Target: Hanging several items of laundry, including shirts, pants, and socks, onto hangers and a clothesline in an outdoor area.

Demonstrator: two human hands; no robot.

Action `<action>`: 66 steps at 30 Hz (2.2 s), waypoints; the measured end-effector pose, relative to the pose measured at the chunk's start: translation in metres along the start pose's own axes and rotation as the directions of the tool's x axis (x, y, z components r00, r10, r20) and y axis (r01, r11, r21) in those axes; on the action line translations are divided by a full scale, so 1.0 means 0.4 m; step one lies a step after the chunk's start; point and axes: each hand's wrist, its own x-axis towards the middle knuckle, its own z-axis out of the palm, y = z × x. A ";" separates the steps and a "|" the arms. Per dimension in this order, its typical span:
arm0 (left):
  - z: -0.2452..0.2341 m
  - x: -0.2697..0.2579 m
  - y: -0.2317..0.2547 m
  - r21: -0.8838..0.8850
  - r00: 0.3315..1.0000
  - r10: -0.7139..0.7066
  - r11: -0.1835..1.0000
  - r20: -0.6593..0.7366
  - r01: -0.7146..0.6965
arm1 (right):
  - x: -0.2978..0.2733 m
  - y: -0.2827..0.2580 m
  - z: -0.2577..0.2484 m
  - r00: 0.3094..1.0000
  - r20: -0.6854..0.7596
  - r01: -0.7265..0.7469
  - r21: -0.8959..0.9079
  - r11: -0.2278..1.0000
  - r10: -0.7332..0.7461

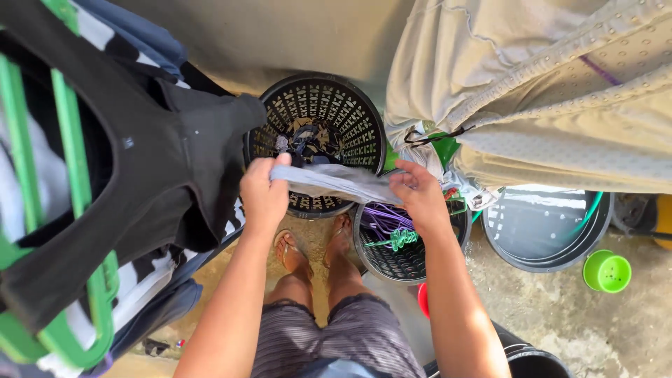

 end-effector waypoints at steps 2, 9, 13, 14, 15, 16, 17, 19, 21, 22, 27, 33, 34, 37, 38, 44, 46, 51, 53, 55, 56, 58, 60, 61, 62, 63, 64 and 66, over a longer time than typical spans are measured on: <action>-0.005 0.006 0.025 -0.039 0.984 -0.152 0.987 0.092 0.156 | -0.008 -0.011 0.000 1.000 -0.010 0.007 -0.078 0.997 -0.008; -0.062 0.037 0.195 -0.685 0.818 -0.469 0.475 0.333 0.552 | -0.115 -0.149 0.049 0.902 0.374 0.429 -0.725 0.539 -0.215; -0.065 0.020 0.222 -0.568 0.871 -0.337 0.661 0.358 0.490 | -0.098 -0.132 0.072 0.970 0.242 0.233 -0.905 0.356 -0.019; -0.069 0.016 0.237 -0.571 0.882 -0.294 0.677 0.368 0.464 | -0.083 -0.117 0.066 0.968 0.250 0.227 -0.901 0.370 0.014; -0.077 0.022 0.251 -0.572 0.893 -0.245 0.697 0.376 0.432 | -0.062 -0.107 0.065 0.965 0.259 0.223 -0.894 0.388 0.042; -0.080 0.019 0.256 -0.573 0.896 -0.248 0.698 0.369 0.429 | -0.051 -0.099 0.055 0.963 0.265 0.230 -0.893 0.386 0.040; -0.081 0.017 0.261 -0.575 0.887 -0.228 0.691 0.401 0.438 | -0.038 -0.092 0.044 0.902 0.421 0.316 -0.800 0.509 0.101; -0.086 0.019 0.277 -0.581 0.880 -0.208 0.682 0.428 0.444 | -0.010 -0.061 0.028 0.810 0.569 0.374 -0.687 0.623 0.141; -0.098 0.026 0.298 -0.517 0.958 -0.062 0.831 0.279 0.205 | 0.015 -0.012 0.021 0.560 0.794 0.719 -0.324 0.614 -0.237; -0.107 0.034 0.312 -0.518 0.959 -0.064 0.830 0.277 0.205 | -0.013 -0.052 0.037 0.559 0.795 0.720 -0.325 0.613 -0.235; -0.112 0.062 0.320 -0.247 0.989 -0.060 0.965 0.136 0.092 | -0.133 -0.251 0.106 0.986 0.156 0.125 -0.925 0.358 0.060; -0.089 0.085 0.297 -0.441 0.800 -0.165 0.761 0.576 0.475 | -0.065 -0.132 0.177 0.948 0.298 0.277 -0.945 0.174 0.111; -0.094 0.096 0.299 -0.442 0.801 -0.162 0.762 0.576 0.472 | -0.049 -0.095 0.176 0.949 0.297 0.276 -0.945 0.175 0.108; -0.109 0.130 0.284 -0.498 0.777 -0.130 0.700 0.617 0.512 | -0.021 -0.031 0.172 0.944 0.329 0.327 -0.943 0.063 0.029; -0.111 0.140 0.267 -0.461 0.847 -0.111 0.798 0.520 0.388 | -0.026 -0.039 0.168 0.917 0.369 0.398 -0.874 0.279 -0.151; -0.078 0.101 0.108 -0.192 0.915 -0.014 0.976 0.404 0.099 | -0.087 -0.132 0.133 0.810 0.567 0.421 -0.384 0.822 -0.150; -0.055 0.066 0.057 -0.186 0.901 0.005 0.979 0.433 0.084 | -0.097 -0.139 0.118 0.772 0.616 0.296 -0.130 0.946 -0.157; -0.013 -0.005 -0.032 0.232 0.700 -0.409 0.912 0.585 0.339 | -0.129 -0.176 0.103 0.813 0.547 -0.088 0.455 0.886 -0.199; 0.035 -0.033 -0.081 0.119 0.652 -0.342 0.925 0.677 0.362 | -0.128 -0.162 0.101 0.787 0.572 -0.125 0.515 0.848 -0.231; 0.066 -0.051 -0.115 0.006 0.602 -0.262 0.920 0.755 0.392 | -0.131 -0.164 0.103 0.760 0.594 -0.165 0.570 0.805 -0.264; 0.073 -0.056 -0.123 0.006 0.644 -0.184 0.963 0.742 0.268 | -0.135 -0.172 0.106 0.754 0.594 -0.130 0.553 0.823 -0.280; 0.077 -0.045 -0.129 0.004 0.677 -0.097 0.990 0.730 0.138 | -0.140 -0.200 0.105 0.748 0.594 -0.090 0.534 0.841 -0.297; 0.058 -0.018 -0.129 0.110 0.770 -0.335 0.938 0.543 0.330 | -0.147 -0.234 0.108 0.763 0.578 -0.015 0.462 0.887 -0.288; 0.044 -0.007 -0.136 0.111 0.770 -0.335 0.938 0.544 0.329 | -0.137 -0.228 0.103 0.764 0.577 -0.015 0.463 0.886 -0.288; 0.030 0.004 -0.143 0.081 0.814 -0.424 0.900 0.398 0.429 | -0.127 -0.222 0.099 0.849 0.480 0.028 0.376 0.926 -0.221; 0.019 0.016 -0.149 0.033 0.826 -0.509 0.855 0.244 0.517 | -0.117 -0.216 0.092 0.918 0.363 0.059 0.279 0.959 -0.162; 0.000 0.027 -0.125 0.032 0.826 -0.507 0.856 0.246 0.516 | -0.092 -0.171 0.074 0.919 0.361 0.060 0.279 0.958 -0.162; -0.041 0.048 -0.077 -0.334 0.725 -0.654 0.649 0.214 0.684 | -0.041 -0.079 0.038 0.993 0.110 -0.053 0.127 0.991 0.039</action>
